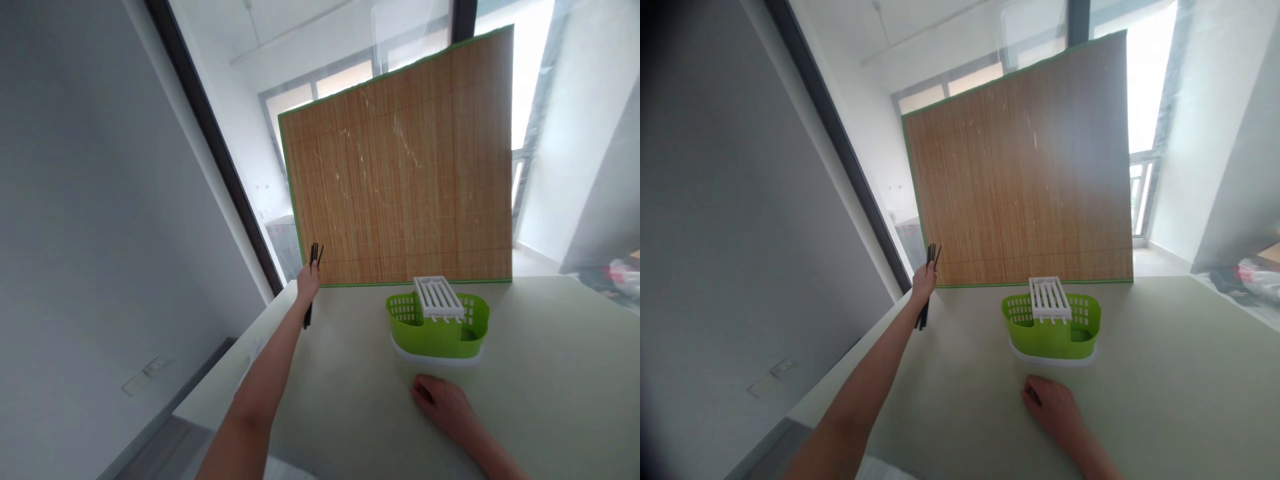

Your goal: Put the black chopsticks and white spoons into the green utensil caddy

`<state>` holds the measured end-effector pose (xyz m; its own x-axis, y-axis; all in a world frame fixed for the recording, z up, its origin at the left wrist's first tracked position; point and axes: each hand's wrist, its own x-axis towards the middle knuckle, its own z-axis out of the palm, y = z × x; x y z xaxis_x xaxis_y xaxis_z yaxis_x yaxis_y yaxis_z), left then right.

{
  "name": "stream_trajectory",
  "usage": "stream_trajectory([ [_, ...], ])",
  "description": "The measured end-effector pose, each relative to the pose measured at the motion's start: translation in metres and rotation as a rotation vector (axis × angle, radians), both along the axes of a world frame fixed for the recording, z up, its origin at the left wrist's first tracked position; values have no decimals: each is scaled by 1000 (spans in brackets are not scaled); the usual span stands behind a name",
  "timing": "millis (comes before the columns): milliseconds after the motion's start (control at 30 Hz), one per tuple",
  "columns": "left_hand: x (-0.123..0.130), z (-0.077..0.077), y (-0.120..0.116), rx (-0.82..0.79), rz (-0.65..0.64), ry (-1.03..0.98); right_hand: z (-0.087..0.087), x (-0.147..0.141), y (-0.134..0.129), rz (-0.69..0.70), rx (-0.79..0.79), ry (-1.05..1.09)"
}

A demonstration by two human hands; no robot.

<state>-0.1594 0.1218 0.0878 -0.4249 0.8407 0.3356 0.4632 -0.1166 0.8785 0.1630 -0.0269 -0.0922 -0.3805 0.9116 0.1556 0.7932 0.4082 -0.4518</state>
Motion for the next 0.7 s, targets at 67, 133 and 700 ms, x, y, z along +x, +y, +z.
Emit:
stream_trajectory([
  [67, -46, -15, -23, -118, 133, 180, -3, 0, 1, 1, 9, 5],
  [133, -88, -34, -49, -249, 246, 332, -7, 0, 2, 5, 14, 3],
  [700, -227, -143, -125, -779, 570, 626, -21, 1, 6, -23, -5, 13],
])
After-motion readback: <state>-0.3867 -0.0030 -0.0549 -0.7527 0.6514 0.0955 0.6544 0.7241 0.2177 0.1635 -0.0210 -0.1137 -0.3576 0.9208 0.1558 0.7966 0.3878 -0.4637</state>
